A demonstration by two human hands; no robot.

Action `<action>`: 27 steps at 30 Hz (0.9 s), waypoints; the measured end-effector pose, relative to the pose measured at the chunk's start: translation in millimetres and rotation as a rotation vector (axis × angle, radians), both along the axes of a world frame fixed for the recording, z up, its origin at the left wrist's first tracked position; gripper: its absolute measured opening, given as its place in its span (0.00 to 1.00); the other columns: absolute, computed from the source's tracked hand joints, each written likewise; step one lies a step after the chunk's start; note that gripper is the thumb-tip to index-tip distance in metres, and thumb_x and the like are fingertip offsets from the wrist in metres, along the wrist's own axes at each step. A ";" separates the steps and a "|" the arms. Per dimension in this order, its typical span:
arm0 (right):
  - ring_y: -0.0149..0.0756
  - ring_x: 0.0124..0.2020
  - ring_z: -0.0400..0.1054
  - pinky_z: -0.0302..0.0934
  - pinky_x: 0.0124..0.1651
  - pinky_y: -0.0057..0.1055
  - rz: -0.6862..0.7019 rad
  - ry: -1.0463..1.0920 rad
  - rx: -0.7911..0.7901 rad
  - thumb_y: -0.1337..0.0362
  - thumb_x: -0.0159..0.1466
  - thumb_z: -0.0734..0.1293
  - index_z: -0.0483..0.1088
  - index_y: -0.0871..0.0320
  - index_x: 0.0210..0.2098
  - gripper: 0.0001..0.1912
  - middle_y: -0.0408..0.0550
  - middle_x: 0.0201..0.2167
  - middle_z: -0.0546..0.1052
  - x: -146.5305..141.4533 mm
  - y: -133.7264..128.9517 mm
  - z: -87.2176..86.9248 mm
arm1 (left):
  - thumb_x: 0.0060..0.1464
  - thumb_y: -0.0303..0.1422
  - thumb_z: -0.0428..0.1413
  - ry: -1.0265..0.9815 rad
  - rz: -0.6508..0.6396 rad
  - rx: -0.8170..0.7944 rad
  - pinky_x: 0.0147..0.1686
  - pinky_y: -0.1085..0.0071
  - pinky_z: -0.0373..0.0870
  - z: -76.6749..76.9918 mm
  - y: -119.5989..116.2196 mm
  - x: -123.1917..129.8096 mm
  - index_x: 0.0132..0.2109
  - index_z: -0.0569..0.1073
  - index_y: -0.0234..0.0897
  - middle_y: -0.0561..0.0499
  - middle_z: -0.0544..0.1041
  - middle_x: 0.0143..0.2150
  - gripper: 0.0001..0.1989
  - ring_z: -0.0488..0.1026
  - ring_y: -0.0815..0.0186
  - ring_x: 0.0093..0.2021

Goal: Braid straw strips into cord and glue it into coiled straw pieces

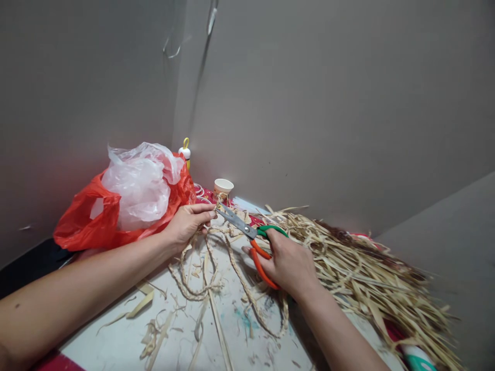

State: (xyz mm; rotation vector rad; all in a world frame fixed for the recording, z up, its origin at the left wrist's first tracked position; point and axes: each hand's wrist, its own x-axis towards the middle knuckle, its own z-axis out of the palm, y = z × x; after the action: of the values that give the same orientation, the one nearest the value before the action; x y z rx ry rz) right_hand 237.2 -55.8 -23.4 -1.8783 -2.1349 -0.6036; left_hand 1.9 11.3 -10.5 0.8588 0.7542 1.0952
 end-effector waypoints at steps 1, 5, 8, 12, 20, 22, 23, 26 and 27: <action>0.42 0.27 0.72 0.48 0.25 0.29 -0.001 -0.008 0.003 0.42 0.60 0.61 0.66 0.56 0.37 0.23 0.47 0.26 0.76 0.4 0.2 -0.3 | 0.42 0.24 0.66 0.011 0.001 -0.001 0.20 0.80 0.64 0.2 0.1 -0.3 0.39 0.80 0.31 0.51 0.76 0.26 0.13 0.67 0.77 0.20; 0.42 0.25 0.73 0.46 0.24 0.29 -0.001 -0.035 0.036 0.41 0.59 0.61 0.67 0.56 0.35 0.23 0.47 0.26 0.77 2.0 1.2 -2.1 | 0.42 0.23 0.65 0.042 -0.019 0.012 0.20 0.79 0.64 -0.6 0.8 -1.3 0.39 0.80 0.32 0.52 0.76 0.27 0.13 0.66 0.77 0.20; 0.42 0.24 0.73 0.45 0.24 0.28 0.010 -0.056 0.062 0.40 0.58 0.61 0.67 0.56 0.32 0.24 0.46 0.23 0.76 2.5 2.2 -4.1 | 0.43 0.22 0.64 0.051 -0.013 0.019 0.20 0.79 0.64 -0.7 1.0 -0.7 0.39 0.80 0.32 0.52 0.76 0.27 0.12 0.66 0.78 0.20; 0.40 0.20 0.70 0.43 0.23 0.28 0.023 -0.066 0.114 0.38 0.58 0.60 0.70 0.55 0.30 0.26 0.45 0.19 0.75 2.7 2.3 -7.0 | 0.44 0.21 0.63 0.063 0.017 -0.017 0.20 0.79 0.64 2.2 -0.6 0.9 0.38 0.80 0.31 0.52 0.76 0.26 0.11 0.66 0.77 0.20; 0.33 0.15 0.66 0.42 0.22 0.27 0.069 -0.051 0.207 0.38 0.57 0.60 0.69 0.55 0.24 0.27 0.43 0.14 0.72 3.1 1.1 -7.9 | 0.45 0.18 0.62 0.038 0.049 -0.049 0.19 0.79 0.64 5.8 -1.6 1.2 0.35 0.79 0.28 0.50 0.76 0.24 0.08 0.67 0.76 0.20; 0.33 0.15 0.65 0.41 0.21 0.26 0.065 -0.044 0.209 0.37 0.57 0.60 0.68 0.55 0.22 0.27 0.42 0.13 0.71 3.2 1.5 -8.0 | 0.45 0.18 0.61 0.038 0.048 -0.048 0.20 0.79 0.65 6.4 -1.8 1.2 0.35 0.79 0.28 0.49 0.77 0.26 0.08 0.67 0.76 0.20; 0.33 0.14 0.65 0.42 0.21 0.26 0.066 -0.042 0.209 0.37 0.57 0.60 0.68 0.55 0.22 0.27 0.42 0.13 0.71 3.3 1.8 -8.1 | 0.45 0.18 0.61 0.037 0.047 -0.044 0.20 0.79 0.65 6.6 -1.9 1.2 0.35 0.79 0.28 0.49 0.77 0.27 0.07 0.67 0.76 0.20; 0.32 0.14 0.64 0.42 0.21 0.26 0.085 -0.041 0.211 0.38 0.57 0.61 0.67 0.55 0.20 0.27 0.41 0.12 0.70 3.8 2.4 -8.2 | 0.46 0.18 0.61 0.035 0.047 -0.034 0.20 0.79 0.66 7.5 -2.1 1.2 0.35 0.78 0.28 0.48 0.77 0.27 0.07 0.67 0.76 0.20; 0.32 0.13 0.63 0.42 0.21 0.26 0.096 -0.040 0.213 0.39 0.57 0.61 0.67 0.55 0.20 0.26 0.41 0.12 0.70 4.0 2.5 -8.3 | 0.46 0.18 0.61 0.036 0.048 -0.035 0.20 0.79 0.66 7.8 -1.9 1.1 0.35 0.78 0.28 0.48 0.77 0.27 0.07 0.67 0.76 0.20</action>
State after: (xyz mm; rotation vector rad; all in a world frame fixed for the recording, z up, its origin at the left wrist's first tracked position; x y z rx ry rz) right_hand 241.3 -53.3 -31.6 -1.6552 -2.0786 -0.8183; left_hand 3.0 9.4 -2.7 0.8358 0.8253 1.1087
